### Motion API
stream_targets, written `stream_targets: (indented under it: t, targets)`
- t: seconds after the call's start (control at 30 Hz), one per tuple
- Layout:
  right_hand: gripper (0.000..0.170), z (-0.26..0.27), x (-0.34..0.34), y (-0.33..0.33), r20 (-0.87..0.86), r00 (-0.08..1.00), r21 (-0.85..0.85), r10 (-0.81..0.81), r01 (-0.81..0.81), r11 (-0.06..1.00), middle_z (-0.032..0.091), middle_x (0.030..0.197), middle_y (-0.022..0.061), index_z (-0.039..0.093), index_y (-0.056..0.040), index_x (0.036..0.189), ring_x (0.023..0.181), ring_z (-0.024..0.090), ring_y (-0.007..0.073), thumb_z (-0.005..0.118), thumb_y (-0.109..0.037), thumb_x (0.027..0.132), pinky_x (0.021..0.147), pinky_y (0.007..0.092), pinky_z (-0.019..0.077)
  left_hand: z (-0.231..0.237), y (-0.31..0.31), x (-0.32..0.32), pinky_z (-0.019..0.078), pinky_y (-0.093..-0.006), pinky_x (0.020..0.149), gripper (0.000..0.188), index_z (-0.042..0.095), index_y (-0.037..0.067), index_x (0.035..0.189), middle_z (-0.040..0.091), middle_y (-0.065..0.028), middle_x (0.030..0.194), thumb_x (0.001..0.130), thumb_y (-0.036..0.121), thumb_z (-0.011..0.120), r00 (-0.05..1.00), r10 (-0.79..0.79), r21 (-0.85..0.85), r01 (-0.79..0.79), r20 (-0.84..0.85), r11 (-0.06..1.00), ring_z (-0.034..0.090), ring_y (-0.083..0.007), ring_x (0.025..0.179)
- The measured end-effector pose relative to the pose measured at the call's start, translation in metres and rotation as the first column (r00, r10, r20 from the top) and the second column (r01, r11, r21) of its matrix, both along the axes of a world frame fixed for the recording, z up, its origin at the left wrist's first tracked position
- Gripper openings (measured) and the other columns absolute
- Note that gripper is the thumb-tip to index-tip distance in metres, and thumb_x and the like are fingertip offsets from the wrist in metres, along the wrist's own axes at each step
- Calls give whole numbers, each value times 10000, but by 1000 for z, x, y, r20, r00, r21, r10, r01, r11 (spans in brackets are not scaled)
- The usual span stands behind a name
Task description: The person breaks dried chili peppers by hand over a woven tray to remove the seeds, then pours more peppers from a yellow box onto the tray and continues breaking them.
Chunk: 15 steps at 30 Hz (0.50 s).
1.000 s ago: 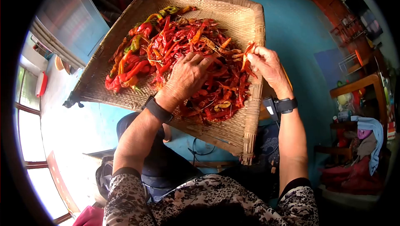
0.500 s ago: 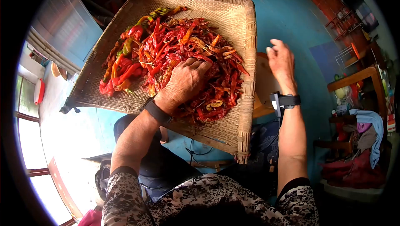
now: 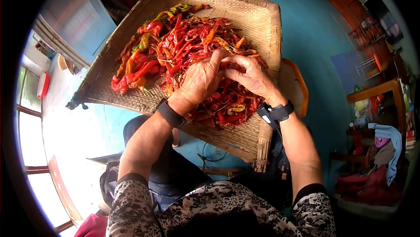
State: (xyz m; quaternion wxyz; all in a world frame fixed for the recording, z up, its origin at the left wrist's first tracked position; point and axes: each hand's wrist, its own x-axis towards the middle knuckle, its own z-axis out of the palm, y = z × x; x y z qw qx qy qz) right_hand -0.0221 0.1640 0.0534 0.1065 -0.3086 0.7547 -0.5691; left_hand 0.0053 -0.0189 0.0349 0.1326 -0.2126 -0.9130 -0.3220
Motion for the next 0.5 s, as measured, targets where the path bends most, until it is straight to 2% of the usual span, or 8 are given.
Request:
stream_targets:
  t: [0.07, 0.1, 0.13, 0.27, 0.3, 0.37, 0.47, 0.5]
  targets:
    - [192, 1, 0, -2, -133, 989, 45, -65, 72, 996, 672, 818, 110, 657, -4, 981, 770, 624, 127, 659, -170, 883, 682, 298, 486, -3, 0, 1, 497, -457, 538, 646, 310, 39, 1368, 641, -165, 725, 823, 122, 645, 988, -46, -17, 44, -150, 999, 642, -362, 662]
    - [160, 6, 1, 1, -143, 985, 190, -102, 128, 973, 670, 804, 98, 661, -2, 924, 708, 611, 142, 648, -158, 889, 643, 302, 478, -10, -2, 0, 501, -454, 550, 745, 254, 57, 1433, 641, -176, 752, 821, 159, 666, 992, -67, -30, 64, -106, 997, 640, -363, 673]
    - [160, 5, 1, 2, -143, 985, 191, -100, 126, 973, 670, 804, 98, 661, -2, 924, 708, 611, 142, 648, -158, 889, 643, 302, 478, -9, -1, 1, 501, -454, 550, 745, 254, 57, 1433, 641, -176, 752, 821, 159, 666, 992, -65, -29, 62, -106, 998, 640, -363, 673]
    - [179, 2, -4, 10, -253, 943, 87, -216, 244, 966, 614, 715, 61, 583, -15, 859, 646, 594, 136, 576, -177, 934, 590, 301, 478, -5, 5, 3, 510, -436, 602, 740, 281, 101, 1441, 624, -197, 818, 824, 199, 678, 981, -122, 10, 125, -148, 992, 631, -351, 722]
    - [206, 7, -2, 17, -167, 940, -39, -296, 294, 955, 606, 736, 27, 556, -44, 876, 648, 594, 105, 542, -233, 957, 558, 263, 491, -4, 6, 4, 512, -434, 606, 730, 288, 100, 1437, 625, -192, 822, 828, 208, 675, 987, -100, -19, 98, -122, 995, 630, -349, 722]
    - [241, 17, -12, 38, -170, 863, -132, -475, 458, 879, 599, 743, 16, 556, -73, 893, 641, 586, 61, 511, -295, 977, 501, 191, 477, -4, 8, 4, 514, -431, 609, 720, 295, 99, 1433, 626, -187, 827, 831, 217, 671, 992, -76, -47, 72, -96, 996, 630, -347, 723]
    - [177, 17, -31, 86, -208, 693, -259, -690, 642, 722, 593, 717, 10, 576, -62, 936, 590, 541, 62, 525, -227, 971, 488, 200, 456, -12, 9, 0, 519, -399, 763, 464, 519, 92, 1235, 652, -114, 922, 827, 247, 676, 974, -155, -320, 95, -167, 943, 624, -304, 894]
    - [167, 16, -35, 102, -236, 628, -263, -742, 693, 671, 604, 712, 17, 584, -52, 922, 589, 542, 69, 528, -203, 965, 518, 221, 464, -11, 12, 2, 502, -384, 808, 348, 592, 92, 1115, 635, -115, 953, 822, 259, 678, 983, -148, -308, 109, -106, 945, 600, -281, 941]
